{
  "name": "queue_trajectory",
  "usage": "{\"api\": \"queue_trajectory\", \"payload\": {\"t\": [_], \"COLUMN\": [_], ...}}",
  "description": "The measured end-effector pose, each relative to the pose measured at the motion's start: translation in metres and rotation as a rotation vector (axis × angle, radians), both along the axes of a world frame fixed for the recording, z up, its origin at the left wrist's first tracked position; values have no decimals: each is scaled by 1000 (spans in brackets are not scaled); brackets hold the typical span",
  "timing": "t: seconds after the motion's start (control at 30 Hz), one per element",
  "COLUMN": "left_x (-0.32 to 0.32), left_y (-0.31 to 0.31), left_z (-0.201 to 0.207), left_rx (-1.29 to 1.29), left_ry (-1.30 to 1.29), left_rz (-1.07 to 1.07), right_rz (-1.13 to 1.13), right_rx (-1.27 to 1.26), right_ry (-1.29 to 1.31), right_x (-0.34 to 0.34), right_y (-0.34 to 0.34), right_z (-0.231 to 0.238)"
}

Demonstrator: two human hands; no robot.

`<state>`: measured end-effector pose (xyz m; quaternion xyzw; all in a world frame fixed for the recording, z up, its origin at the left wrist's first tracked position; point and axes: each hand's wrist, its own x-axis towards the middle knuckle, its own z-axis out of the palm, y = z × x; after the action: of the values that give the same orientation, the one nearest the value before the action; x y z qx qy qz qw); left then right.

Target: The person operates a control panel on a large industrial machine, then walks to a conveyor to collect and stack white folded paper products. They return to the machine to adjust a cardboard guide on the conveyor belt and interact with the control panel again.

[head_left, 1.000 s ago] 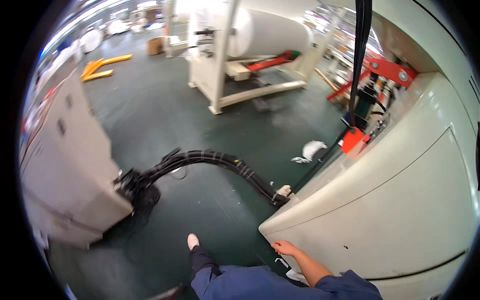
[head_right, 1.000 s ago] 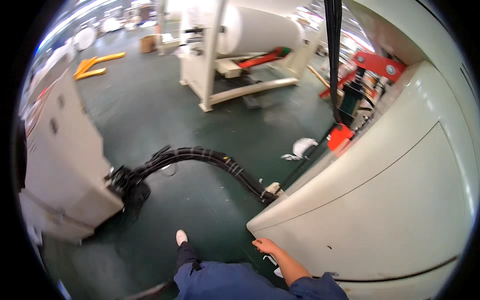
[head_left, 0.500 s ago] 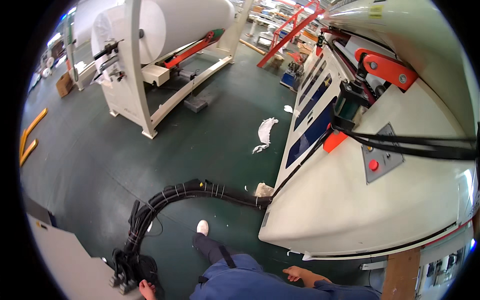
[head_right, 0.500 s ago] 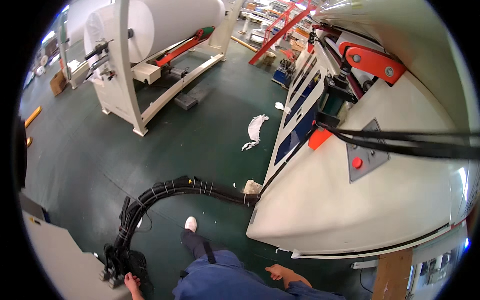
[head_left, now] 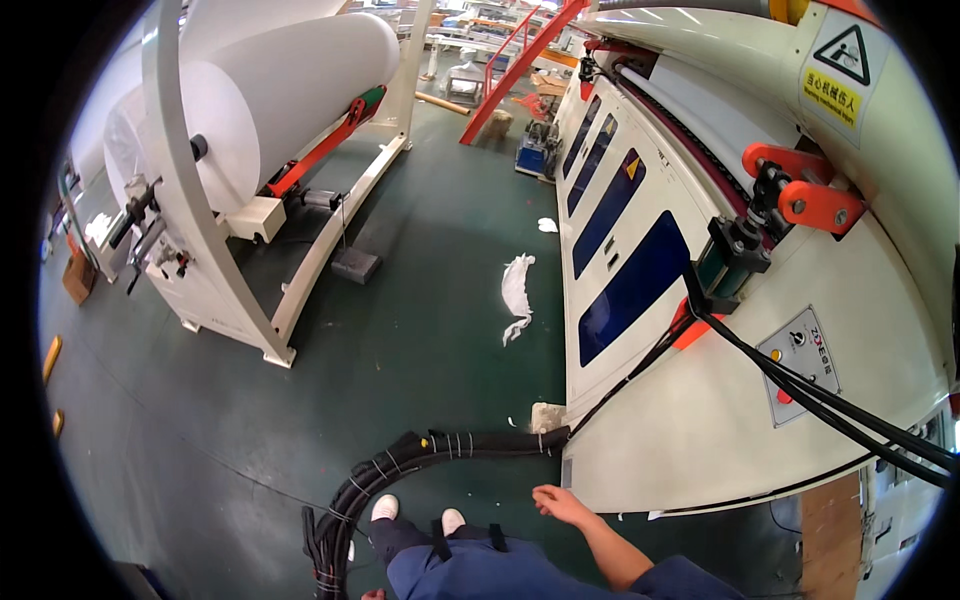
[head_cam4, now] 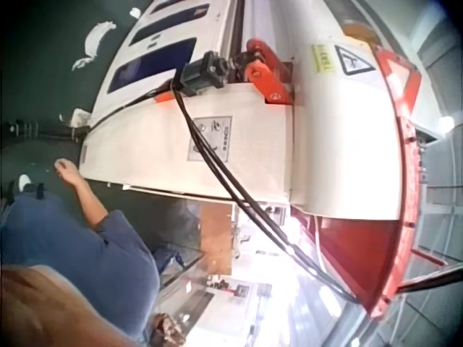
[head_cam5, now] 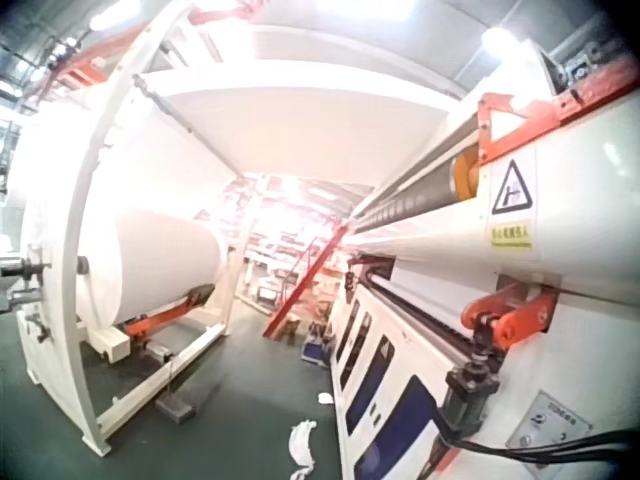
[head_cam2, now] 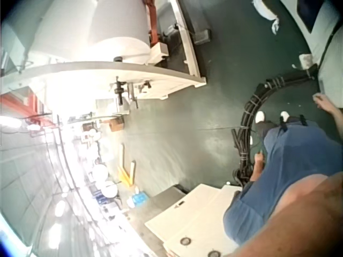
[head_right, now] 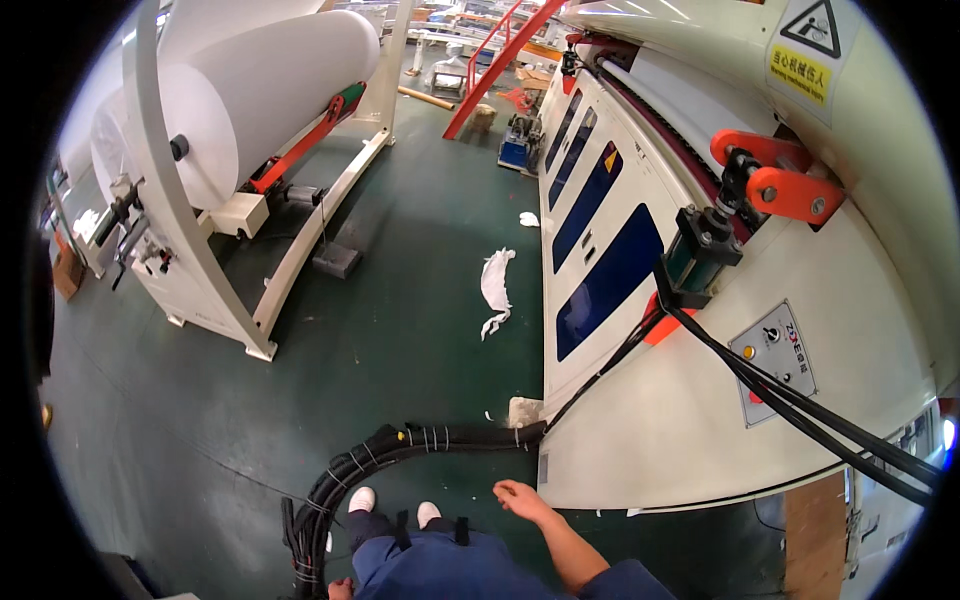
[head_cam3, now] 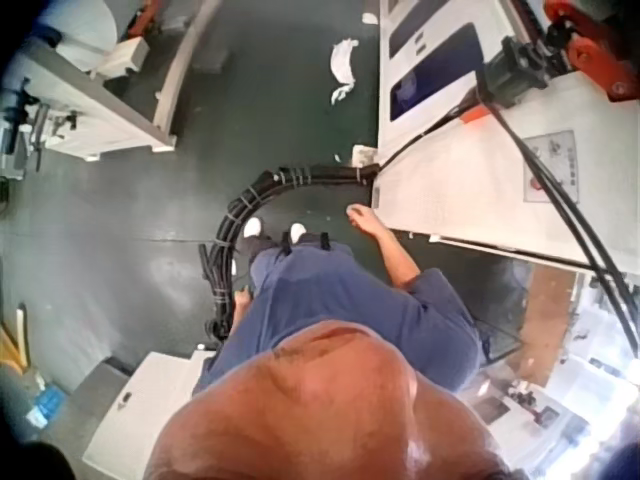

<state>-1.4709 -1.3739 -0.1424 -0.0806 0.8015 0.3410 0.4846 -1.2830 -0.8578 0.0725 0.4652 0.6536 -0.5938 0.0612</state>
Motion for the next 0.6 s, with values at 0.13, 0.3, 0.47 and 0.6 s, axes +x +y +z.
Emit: {"api": "queue_trajectory", "payload": {"t": [0.13,0.3,0.47,0.6], "left_x": [-145,-315,-401,-399], "left_y": [11,64,97,101], "left_z": [-38,41,91,78], "left_rx": [69,176,81,-181], "left_ry": [-95,334,418,244], "left_rz": [78,69,5,-336], "right_rz": [172,55,-564,-575], "right_rx": [410,-84,-70,-164], "right_ry": [-261,-341,-220,-246], "right_x": [8,66,85,60], "right_y": [-38,-101,-247,-247], "right_z": [-24,-83,-60,-81]}}
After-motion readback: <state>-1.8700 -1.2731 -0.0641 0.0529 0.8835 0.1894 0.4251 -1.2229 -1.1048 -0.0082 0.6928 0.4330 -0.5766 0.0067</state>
